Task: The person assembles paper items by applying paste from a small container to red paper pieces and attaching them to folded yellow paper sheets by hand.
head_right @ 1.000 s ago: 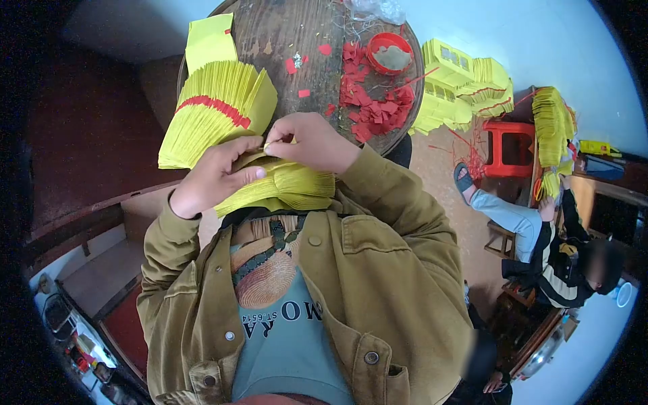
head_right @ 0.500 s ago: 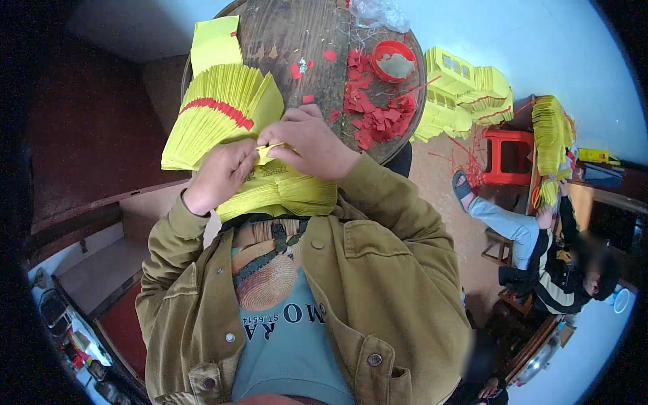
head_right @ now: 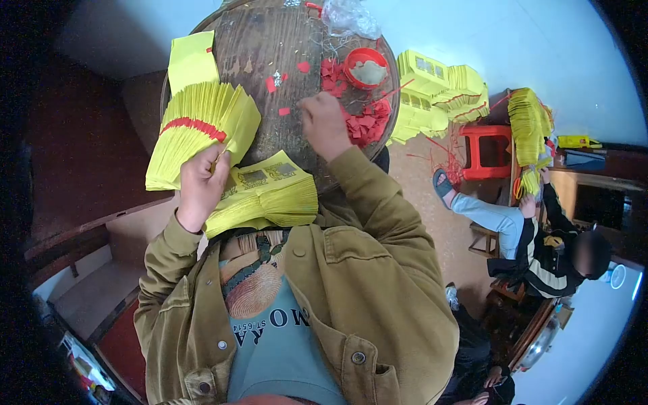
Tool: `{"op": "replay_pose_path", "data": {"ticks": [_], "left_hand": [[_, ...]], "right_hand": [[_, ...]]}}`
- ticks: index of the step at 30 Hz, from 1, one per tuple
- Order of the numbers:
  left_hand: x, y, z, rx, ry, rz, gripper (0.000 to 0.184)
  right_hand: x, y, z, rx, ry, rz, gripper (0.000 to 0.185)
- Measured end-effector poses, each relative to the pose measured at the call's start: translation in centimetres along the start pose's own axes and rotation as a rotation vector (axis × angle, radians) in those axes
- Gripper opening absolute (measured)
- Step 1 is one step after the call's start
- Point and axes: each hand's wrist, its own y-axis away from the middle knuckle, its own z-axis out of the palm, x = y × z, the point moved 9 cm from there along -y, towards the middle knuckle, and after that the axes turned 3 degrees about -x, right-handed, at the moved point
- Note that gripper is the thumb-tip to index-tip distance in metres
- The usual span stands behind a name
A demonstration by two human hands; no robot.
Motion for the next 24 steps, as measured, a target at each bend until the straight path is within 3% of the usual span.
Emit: {"op": "replay_pose_path", "data": {"ticks": [2, 9, 12, 14, 15, 17, 20, 24], "left_hand": [[-0.1, 0.0, 0.1, 0.002, -0.006, 0.011, 0.011], [-0.1, 0.1, 0.0, 0.012, -0.005, 0.015, 0.013], [0.2, 0.1, -0.1, 0.052, -0.075, 0.106, 0.012], [-0.3, 0.2, 0.1, 0.051, -0.074, 0.098, 0.012], [-0.5, 0.2, 0.1, 0.049, -0.075, 0.089, 0.013], [-0.5, 0.2, 0.0, 0.039, -0.061, 0.073, 0.013], [-0.2, 0.1, 0.3, 0.017, -0.013, 0.044, 0.011], [-0.4, 0.1, 0.7, -0.030, 0.034, 0.026, 0.008]], "right_hand": [[-1.2, 0.9, 2.1, 0.002, 0.206, -0.164, 0.023], [-1.7, 0.4, 5.6, -0.123, 0.353, -0.235, 0.022], [-1.9, 0.1, 2.4, -0.036, 0.211, -0.066, 0.020], [-0.9, 0.4, 2.3, -0.169, -0.261, 0.204, 0.017], [-2.0, 0.7, 1.9, -0.169, -0.266, 0.204, 0.017], [-4.1, 1.9, 3.2, -0.310, -0.775, 0.343, 0.012], [-7.3, 3.0, 4.6, -0.459, -0.963, 0.422, 0.014], [-8.8, 3.3, 5.9, -0.452, -1.026, 0.433, 0.010]]}}
